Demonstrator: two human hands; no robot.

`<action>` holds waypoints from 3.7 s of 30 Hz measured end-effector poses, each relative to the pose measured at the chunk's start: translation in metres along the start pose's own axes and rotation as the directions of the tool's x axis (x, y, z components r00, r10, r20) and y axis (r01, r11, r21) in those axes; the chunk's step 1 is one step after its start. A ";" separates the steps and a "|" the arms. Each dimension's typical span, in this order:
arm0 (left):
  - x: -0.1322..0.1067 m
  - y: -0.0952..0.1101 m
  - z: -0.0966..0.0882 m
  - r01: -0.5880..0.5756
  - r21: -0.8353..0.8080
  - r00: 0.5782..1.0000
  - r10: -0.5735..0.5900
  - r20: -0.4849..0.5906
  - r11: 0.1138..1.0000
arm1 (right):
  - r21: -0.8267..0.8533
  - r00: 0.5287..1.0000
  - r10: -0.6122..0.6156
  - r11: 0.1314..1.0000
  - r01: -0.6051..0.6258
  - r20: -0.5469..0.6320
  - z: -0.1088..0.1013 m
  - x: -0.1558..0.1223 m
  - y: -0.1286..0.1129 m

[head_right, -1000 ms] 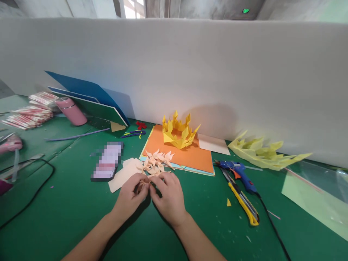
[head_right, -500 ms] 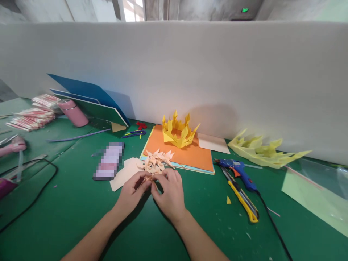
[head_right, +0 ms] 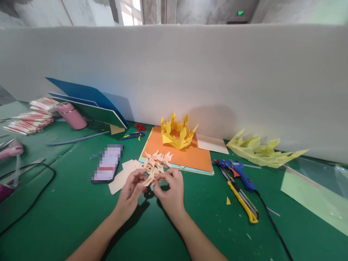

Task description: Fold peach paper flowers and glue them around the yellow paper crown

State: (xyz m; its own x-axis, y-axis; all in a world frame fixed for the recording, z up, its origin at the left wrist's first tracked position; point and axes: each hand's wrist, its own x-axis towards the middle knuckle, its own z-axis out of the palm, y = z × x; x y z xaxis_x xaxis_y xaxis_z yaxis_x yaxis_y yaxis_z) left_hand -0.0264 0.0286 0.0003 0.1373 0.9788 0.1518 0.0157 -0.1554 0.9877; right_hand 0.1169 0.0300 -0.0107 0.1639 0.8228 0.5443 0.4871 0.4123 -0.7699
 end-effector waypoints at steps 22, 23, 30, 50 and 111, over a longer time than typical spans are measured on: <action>-0.002 0.013 0.013 0.026 0.025 1.000 -0.026 -0.005 0.999 | 0.710 0.651 0.422 0.022 -0.703 0.631 0.011 -0.009 -0.008; -0.002 0.013 0.015 0.051 -0.019 0.999 -0.051 0.003 0.998 | 0.705 0.645 0.422 0.020 -0.709 0.637 0.011 -0.010 -0.007; -0.002 0.013 0.017 0.252 -0.212 0.968 -0.249 0.040 0.944 | 0.685 0.588 0.456 -0.067 -0.726 0.668 0.013 -0.012 -0.007; 0.000 0.015 0.016 0.252 -0.274 0.966 -0.257 0.020 0.928 | 0.654 0.543 0.506 -0.056 -0.754 0.670 0.008 -0.010 -0.010; 0.003 0.014 0.011 0.471 -0.495 0.874 -0.461 0.151 0.730 | 0.681 0.700 0.409 0.222 -0.698 0.585 0.006 -0.006 -0.009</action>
State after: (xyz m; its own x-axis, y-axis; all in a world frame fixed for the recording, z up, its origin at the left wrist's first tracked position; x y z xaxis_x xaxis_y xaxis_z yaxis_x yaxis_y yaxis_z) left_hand -0.0147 0.0276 0.0145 0.2628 0.9072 -0.3284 -0.4140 0.4135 0.8110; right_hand 0.1065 0.0235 -0.0086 -0.1882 0.9736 -0.1288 -0.5903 -0.2170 -0.7774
